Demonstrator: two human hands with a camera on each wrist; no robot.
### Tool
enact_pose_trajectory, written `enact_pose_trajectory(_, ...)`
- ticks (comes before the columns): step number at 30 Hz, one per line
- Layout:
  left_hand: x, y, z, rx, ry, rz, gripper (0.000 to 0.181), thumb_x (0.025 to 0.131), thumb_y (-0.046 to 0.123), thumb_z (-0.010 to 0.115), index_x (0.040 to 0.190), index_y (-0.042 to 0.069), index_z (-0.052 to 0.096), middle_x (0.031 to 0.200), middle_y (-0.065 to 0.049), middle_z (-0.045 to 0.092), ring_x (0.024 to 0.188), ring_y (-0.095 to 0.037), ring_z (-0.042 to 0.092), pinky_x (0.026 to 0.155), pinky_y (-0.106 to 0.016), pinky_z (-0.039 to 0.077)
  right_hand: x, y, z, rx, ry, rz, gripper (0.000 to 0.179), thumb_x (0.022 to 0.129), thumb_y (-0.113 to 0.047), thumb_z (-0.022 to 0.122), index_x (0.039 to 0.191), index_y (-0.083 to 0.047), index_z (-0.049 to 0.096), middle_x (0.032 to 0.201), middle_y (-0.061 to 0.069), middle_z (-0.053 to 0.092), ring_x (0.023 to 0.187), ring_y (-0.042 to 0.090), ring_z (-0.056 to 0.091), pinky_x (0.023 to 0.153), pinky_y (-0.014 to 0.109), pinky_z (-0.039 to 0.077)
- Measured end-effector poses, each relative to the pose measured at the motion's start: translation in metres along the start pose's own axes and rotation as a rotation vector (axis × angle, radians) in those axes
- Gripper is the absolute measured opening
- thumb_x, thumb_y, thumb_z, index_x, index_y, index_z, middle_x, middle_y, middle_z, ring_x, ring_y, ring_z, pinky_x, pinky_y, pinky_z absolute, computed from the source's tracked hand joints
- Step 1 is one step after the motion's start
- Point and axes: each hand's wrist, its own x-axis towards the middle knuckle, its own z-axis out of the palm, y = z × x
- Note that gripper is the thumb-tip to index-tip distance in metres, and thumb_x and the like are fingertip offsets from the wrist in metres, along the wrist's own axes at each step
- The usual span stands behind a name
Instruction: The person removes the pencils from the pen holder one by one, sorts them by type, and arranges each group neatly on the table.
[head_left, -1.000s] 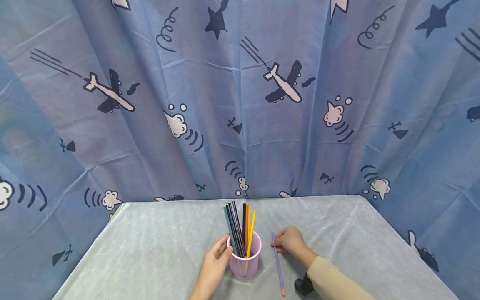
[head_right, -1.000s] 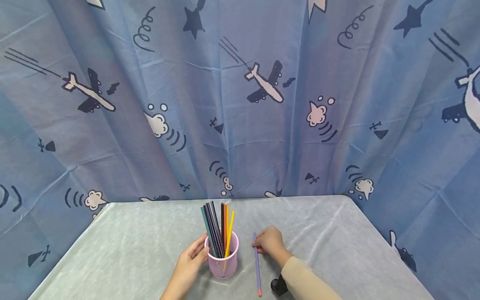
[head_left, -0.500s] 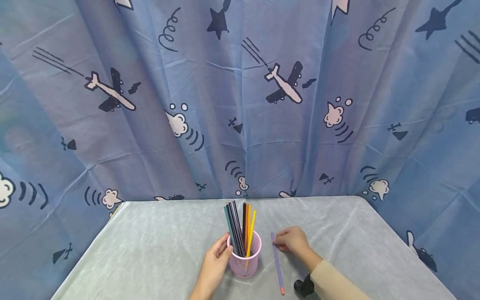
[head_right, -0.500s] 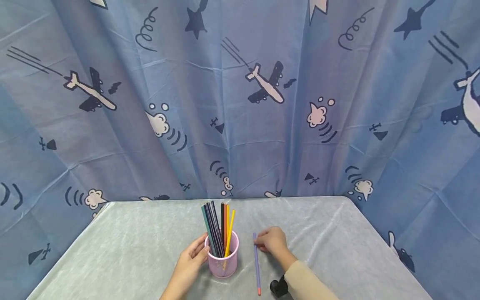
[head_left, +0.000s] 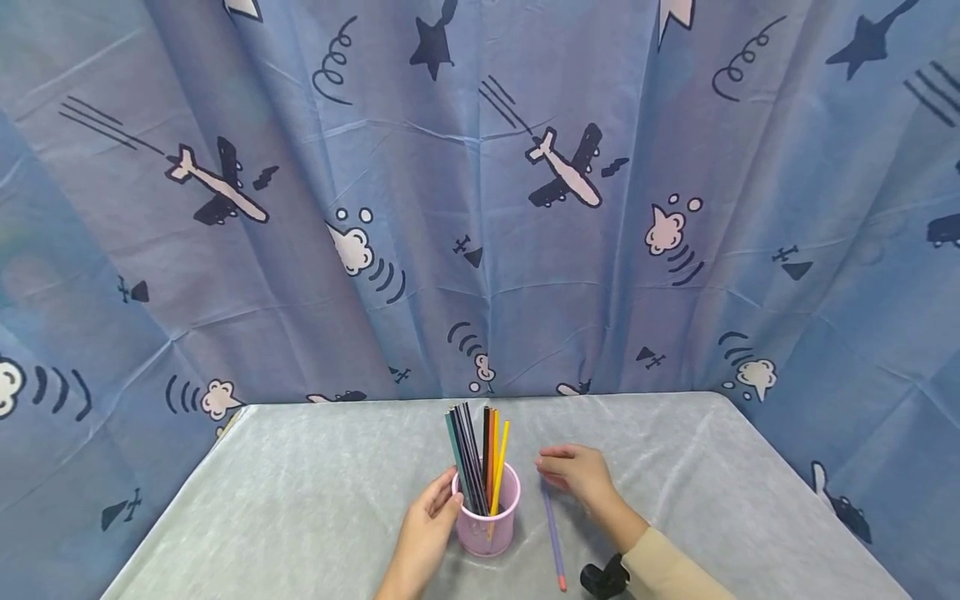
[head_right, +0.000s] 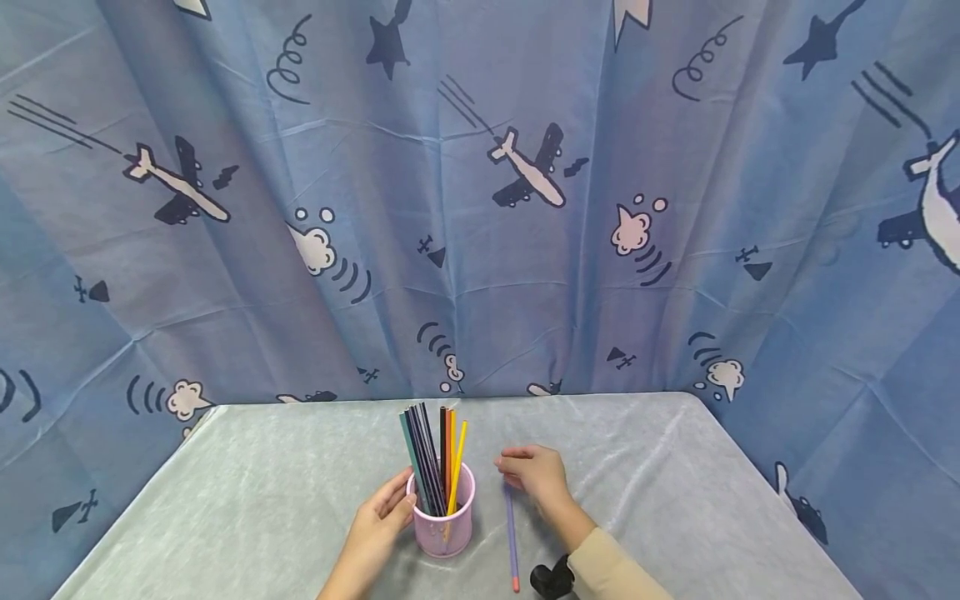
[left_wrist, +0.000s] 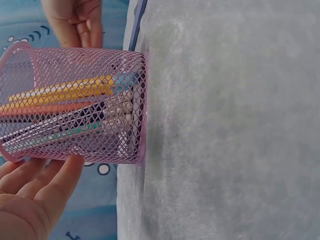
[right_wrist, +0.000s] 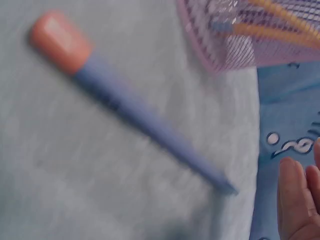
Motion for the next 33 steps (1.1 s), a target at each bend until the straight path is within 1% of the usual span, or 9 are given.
enact_pose_trajectory(5, -0.001, 0.000, -0.001, 0.000, 0.000, 0.013, 0.051, 0.101, 0.010, 0.054, 0.143, -0.015, 0.040, 0.144, -0.035, 0.046, 0.136, -0.045, 0.046, 0.112, -0.045, 0.044, -0.007, -0.012, 0.009, 0.027, -0.017, -0.033, 0.034, 0.088, -0.008, 0.074, 0.113, 0.013, 0.067, 0.101, 0.018, 0.075, 0.090, 0.022, 0.074, 0.084, 0.038, 0.064)
enact_pose_trajectory(12, -0.001, 0.001, -0.001, 0.002, -0.001, 0.012, 0.052, 0.101, 0.012, 0.054, 0.143, -0.015, 0.039, 0.144, -0.036, 0.045, 0.136, -0.046, 0.046, 0.112, -0.045, 0.043, -0.014, -0.023, 0.019, 0.142, -0.017, -0.068, 0.030, 0.091, -0.013, 0.071, 0.109, 0.011, 0.069, 0.103, 0.024, 0.075, 0.090, 0.023, 0.075, 0.084, 0.039, 0.064)
enact_pose_trajectory(16, 0.000, 0.000, -0.001, -0.001, -0.010, 0.013, 0.052, 0.101, 0.011, 0.054, 0.143, -0.015, 0.038, 0.145, -0.036, 0.045, 0.137, -0.046, 0.045, 0.112, -0.044, 0.044, -0.016, -0.027, 0.022, 0.148, -0.033, -0.078, 0.034, 0.092, -0.017, 0.071, 0.113, 0.010, 0.068, 0.107, 0.025, 0.074, 0.093, 0.024, 0.075, 0.086, 0.039, 0.063)
enact_pose_trajectory(22, 0.001, -0.002, -0.002, -0.001, -0.024, 0.016, 0.052, 0.102, 0.011, 0.052, 0.143, -0.016, 0.037, 0.145, -0.036, 0.044, 0.137, -0.045, 0.045, 0.112, -0.044, 0.044, -0.017, -0.033, 0.026, 0.165, -0.088, -0.092, 0.035, 0.092, -0.012, 0.069, 0.120, 0.011, 0.064, 0.106, 0.019, 0.074, 0.092, 0.023, 0.074, 0.087, 0.041, 0.063)
enact_pose_trajectory(28, 0.002, -0.002, -0.002, 0.000, -0.017, 0.009, 0.051, 0.102, 0.011, 0.052, 0.144, -0.015, 0.038, 0.145, -0.035, 0.044, 0.137, -0.045, 0.045, 0.112, -0.044, 0.045, -0.018, -0.038, 0.031, 0.188, -0.097, -0.095, 0.032, 0.091, -0.007, 0.070, 0.116, 0.011, 0.066, 0.099, 0.011, 0.075, 0.087, 0.020, 0.073, 0.087, 0.042, 0.063)
enact_pose_trajectory(33, 0.001, -0.003, -0.001, -0.005, -0.018, 0.028, 0.051, 0.101, 0.009, 0.053, 0.142, -0.017, 0.039, 0.143, -0.036, 0.046, 0.136, -0.046, 0.046, 0.111, -0.044, 0.046, -0.017, -0.038, 0.035, 0.197, -0.100, -0.092, 0.031, 0.089, -0.004, 0.071, 0.114, 0.013, 0.066, 0.094, 0.009, 0.074, 0.084, 0.016, 0.072, 0.086, 0.043, 0.063)
